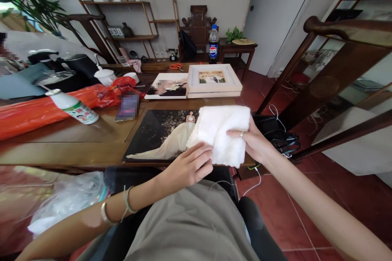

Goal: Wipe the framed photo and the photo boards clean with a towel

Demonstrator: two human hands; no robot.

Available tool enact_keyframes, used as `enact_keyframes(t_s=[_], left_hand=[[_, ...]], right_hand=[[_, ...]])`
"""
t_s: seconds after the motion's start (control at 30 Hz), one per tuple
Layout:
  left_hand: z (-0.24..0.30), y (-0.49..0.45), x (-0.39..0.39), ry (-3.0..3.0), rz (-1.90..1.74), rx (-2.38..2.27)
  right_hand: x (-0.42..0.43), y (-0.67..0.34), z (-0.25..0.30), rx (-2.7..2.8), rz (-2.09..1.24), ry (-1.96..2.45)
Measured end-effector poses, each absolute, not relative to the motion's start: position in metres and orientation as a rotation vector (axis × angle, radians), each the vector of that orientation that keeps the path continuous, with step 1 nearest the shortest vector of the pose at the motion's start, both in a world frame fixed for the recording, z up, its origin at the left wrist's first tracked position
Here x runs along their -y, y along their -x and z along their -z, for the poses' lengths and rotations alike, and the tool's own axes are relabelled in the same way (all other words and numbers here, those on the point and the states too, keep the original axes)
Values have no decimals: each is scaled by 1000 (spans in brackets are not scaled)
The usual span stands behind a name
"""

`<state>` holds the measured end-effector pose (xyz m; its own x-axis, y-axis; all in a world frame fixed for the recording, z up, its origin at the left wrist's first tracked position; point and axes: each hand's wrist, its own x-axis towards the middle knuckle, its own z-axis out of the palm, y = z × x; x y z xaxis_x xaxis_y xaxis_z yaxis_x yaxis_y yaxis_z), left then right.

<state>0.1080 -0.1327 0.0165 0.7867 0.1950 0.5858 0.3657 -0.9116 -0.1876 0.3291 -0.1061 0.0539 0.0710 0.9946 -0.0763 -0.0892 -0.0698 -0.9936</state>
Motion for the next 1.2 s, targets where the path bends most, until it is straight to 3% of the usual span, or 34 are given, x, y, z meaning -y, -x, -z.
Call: enact_keyframes(t_s=[0.07, 0.2, 0.27, 0.4, 0.5, 0.93, 1.2], left_hand=[[-28, -97, 136, 2787, 799, 594], [-46, -45, 128, 2725, 983, 1323], [-44, -10, 113, 2471, 1051, 1759], [-26, 40, 79, 2333, 1091, 2390], [-14, 48, 65, 2381, 1321, 2504], [5, 25, 42, 2195, 1323, 2297], [12, 25, 31, 2356, 1279, 1967]], right_hand=[[101, -339, -55, 1111, -915, 1219], [97, -370, -59, 1325, 151, 1215], [98, -378, -56, 1659, 370, 1146], [102, -363, -37, 2450, 164, 912], [104, -342, -23, 2469, 130, 978], [54, -319, -24, 2421, 341, 1327], [81, -313, -18, 2444, 401, 1243]])
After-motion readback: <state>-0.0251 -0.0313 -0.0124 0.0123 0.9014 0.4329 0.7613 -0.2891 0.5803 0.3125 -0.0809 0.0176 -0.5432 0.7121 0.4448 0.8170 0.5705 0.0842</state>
